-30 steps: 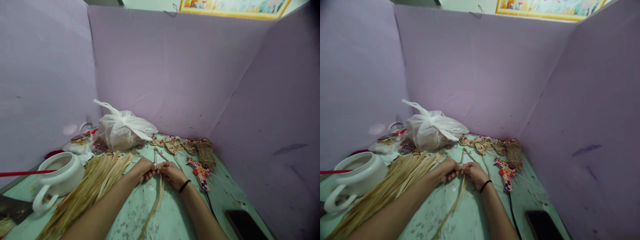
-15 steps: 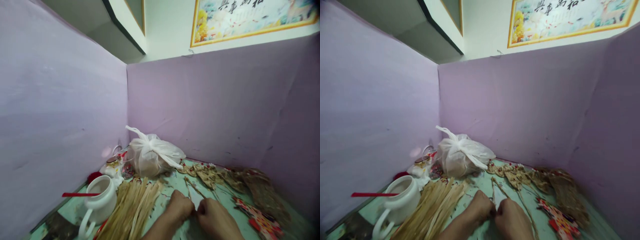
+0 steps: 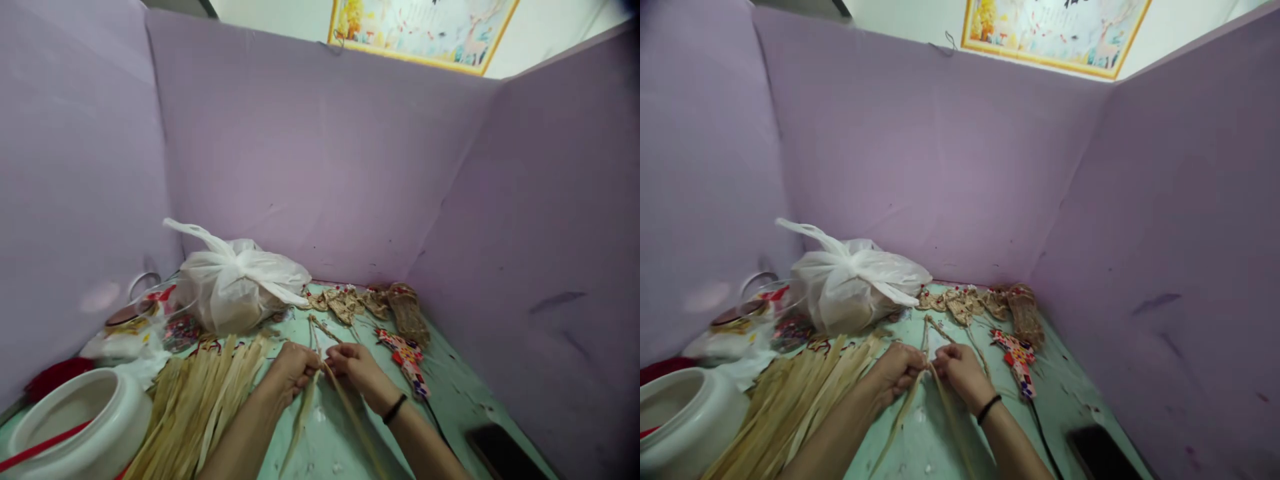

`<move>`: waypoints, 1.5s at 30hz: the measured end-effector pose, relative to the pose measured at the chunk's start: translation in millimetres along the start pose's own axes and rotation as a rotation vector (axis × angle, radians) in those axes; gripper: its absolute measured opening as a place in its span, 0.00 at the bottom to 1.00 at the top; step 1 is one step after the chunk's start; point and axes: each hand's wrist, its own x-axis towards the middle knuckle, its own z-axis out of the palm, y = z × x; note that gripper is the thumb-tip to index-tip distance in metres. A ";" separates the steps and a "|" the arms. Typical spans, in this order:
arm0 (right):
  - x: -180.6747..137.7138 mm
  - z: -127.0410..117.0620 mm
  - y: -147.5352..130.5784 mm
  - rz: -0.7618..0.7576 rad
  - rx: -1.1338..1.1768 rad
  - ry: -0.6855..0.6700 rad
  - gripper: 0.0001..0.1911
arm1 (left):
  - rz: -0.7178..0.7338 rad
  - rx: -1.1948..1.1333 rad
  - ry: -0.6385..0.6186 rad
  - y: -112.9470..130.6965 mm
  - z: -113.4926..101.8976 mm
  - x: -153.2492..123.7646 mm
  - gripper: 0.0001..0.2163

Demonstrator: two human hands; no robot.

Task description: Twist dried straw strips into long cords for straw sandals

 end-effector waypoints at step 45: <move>3.8 -2.1 9.3 -0.204 -0.550 0.049 0.05 | -0.097 0.316 0.274 6.7 18.2 -12.0 0.08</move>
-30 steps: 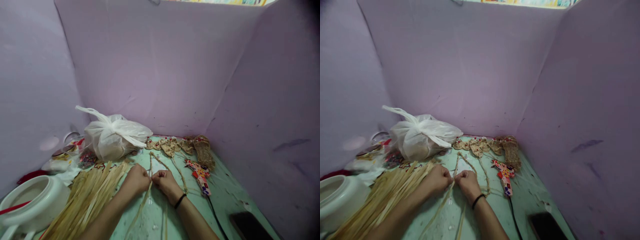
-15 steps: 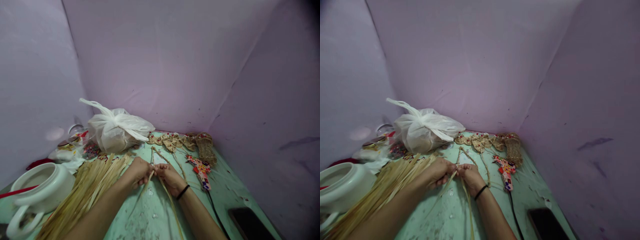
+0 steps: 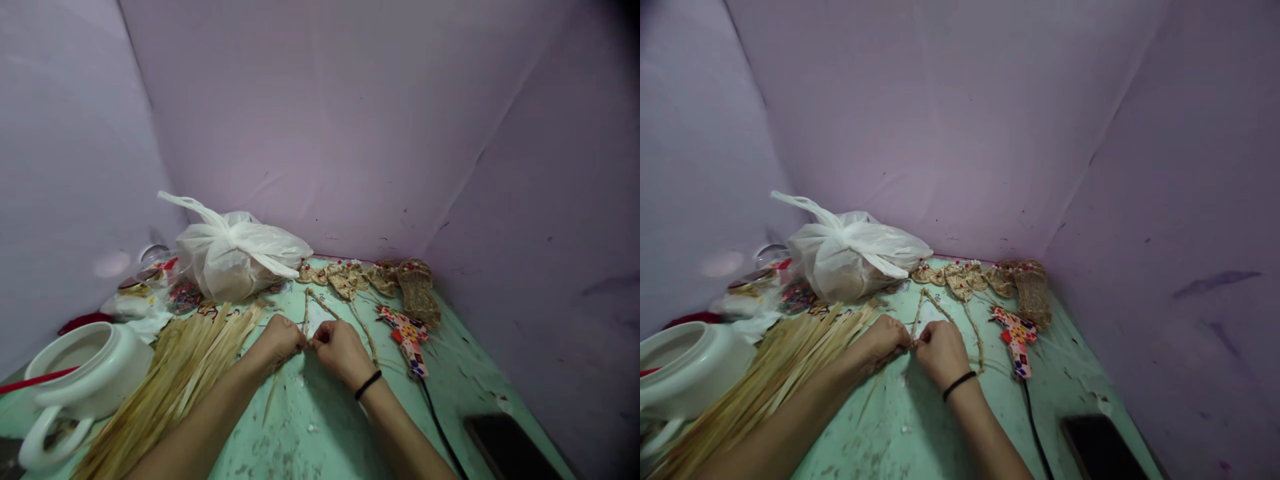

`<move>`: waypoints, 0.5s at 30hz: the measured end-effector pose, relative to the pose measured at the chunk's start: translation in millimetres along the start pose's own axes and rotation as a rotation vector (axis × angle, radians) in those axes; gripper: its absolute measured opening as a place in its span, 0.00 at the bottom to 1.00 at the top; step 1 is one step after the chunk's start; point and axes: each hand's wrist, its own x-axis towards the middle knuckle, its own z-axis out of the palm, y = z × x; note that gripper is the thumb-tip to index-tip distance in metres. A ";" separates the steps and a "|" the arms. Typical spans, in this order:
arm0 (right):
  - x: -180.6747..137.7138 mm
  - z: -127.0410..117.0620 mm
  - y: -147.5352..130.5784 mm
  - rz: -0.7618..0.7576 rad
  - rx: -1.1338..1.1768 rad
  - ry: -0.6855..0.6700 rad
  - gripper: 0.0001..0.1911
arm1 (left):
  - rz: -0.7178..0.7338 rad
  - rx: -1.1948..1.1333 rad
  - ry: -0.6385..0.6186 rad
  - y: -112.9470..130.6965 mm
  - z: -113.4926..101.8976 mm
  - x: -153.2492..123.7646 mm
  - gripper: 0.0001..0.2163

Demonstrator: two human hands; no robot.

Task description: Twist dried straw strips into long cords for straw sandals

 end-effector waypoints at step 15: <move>-4.9 -13.4 -9.0 -0.002 0.118 0.033 0.13 | 0.078 -0.139 -0.222 -6.0 -17.6 7.5 0.08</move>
